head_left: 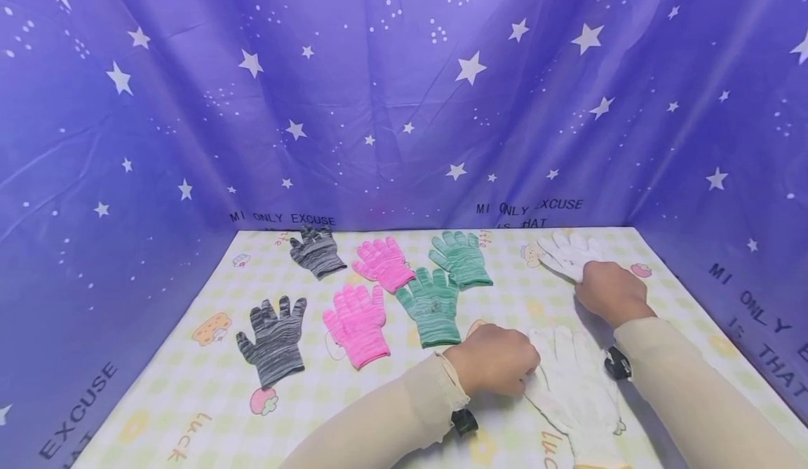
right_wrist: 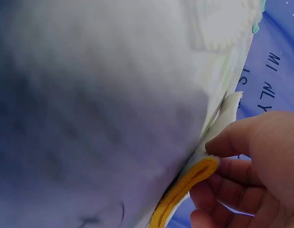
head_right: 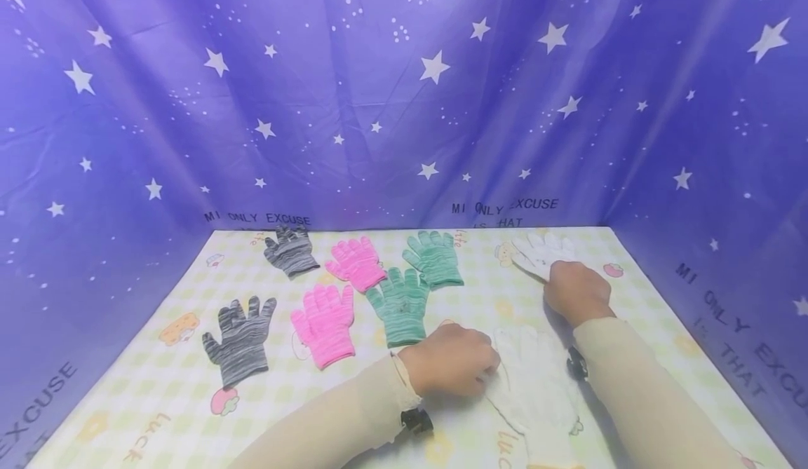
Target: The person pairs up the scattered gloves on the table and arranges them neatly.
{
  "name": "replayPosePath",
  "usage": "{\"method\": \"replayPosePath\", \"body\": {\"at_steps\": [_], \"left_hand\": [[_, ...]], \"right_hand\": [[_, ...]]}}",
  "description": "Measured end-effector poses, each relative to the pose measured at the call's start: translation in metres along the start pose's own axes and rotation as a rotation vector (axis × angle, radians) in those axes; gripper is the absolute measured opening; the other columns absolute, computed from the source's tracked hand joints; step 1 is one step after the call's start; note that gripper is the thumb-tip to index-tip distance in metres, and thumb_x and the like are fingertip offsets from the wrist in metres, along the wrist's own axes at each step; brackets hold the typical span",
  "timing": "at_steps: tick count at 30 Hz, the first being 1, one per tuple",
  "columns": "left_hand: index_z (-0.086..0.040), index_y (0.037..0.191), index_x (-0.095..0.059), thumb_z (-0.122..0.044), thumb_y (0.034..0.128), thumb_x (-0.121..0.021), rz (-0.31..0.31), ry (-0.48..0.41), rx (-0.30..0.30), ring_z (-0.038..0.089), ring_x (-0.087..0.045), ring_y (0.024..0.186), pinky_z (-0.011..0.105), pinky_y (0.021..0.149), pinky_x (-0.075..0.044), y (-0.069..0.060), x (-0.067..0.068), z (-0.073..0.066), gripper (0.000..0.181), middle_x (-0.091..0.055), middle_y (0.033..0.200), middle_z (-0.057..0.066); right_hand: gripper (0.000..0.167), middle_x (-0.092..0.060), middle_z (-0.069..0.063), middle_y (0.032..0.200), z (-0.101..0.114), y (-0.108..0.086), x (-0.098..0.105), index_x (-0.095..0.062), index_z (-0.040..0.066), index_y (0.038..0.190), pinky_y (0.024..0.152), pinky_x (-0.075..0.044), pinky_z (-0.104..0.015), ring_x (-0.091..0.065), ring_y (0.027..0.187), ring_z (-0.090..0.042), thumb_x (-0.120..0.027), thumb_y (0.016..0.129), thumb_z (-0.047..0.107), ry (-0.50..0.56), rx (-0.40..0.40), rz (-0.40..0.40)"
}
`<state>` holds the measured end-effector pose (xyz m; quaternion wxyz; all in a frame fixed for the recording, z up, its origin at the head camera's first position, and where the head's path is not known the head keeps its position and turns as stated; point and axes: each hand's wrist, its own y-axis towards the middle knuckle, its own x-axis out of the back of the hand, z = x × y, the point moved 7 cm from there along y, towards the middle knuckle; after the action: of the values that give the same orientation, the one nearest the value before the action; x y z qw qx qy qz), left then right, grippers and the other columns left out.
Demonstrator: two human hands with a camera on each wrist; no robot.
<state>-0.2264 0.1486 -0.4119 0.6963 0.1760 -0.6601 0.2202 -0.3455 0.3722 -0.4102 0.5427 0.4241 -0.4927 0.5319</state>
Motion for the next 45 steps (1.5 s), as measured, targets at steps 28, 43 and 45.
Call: {"method": "replayPosePath", "body": {"at_steps": [28,43,45], "left_hand": [[-0.03,0.066,-0.052,-0.027,0.0864,-0.077,0.015,-0.015,0.016,0.003,-0.042,0.061,0.037,0.054,-0.038,0.001,-0.002,0.001,0.032,-0.049,0.07,-0.015],[-0.033,0.071,-0.058,-0.029,0.0846,-0.08,0.012,-0.031,0.03,0.002,-0.047,0.064,0.039,0.057,-0.039,0.002,-0.002,0.003,0.026,-0.052,0.073,-0.018],[-0.033,0.071,-0.058,-0.029,0.0846,-0.08,0.015,-0.034,0.032,0.002,-0.047,0.065,0.039,0.057,-0.039,0.002,-0.001,0.003,0.026,-0.053,0.073,-0.018]], "right_hand": [[0.037,-0.045,-0.004,0.056,-0.008,-0.013,0.034,-0.046,0.015,0.06,0.049,-0.032,-0.036,-0.046,0.055,-0.024,-0.055,0.094,0.026,0.049,0.102,-0.223],[0.03,-0.052,-0.006,0.062,-0.009,-0.028,0.058,-0.058,0.011,0.069,0.051,-0.033,-0.035,-0.048,0.06,-0.026,-0.057,0.094,0.027,0.061,0.098,-0.224],[0.032,-0.049,-0.006,0.061,-0.009,-0.03,0.061,-0.055,0.011,0.069,0.051,-0.032,-0.036,-0.047,0.059,-0.025,-0.057,0.095,0.028,0.057,0.092,-0.216]]}}
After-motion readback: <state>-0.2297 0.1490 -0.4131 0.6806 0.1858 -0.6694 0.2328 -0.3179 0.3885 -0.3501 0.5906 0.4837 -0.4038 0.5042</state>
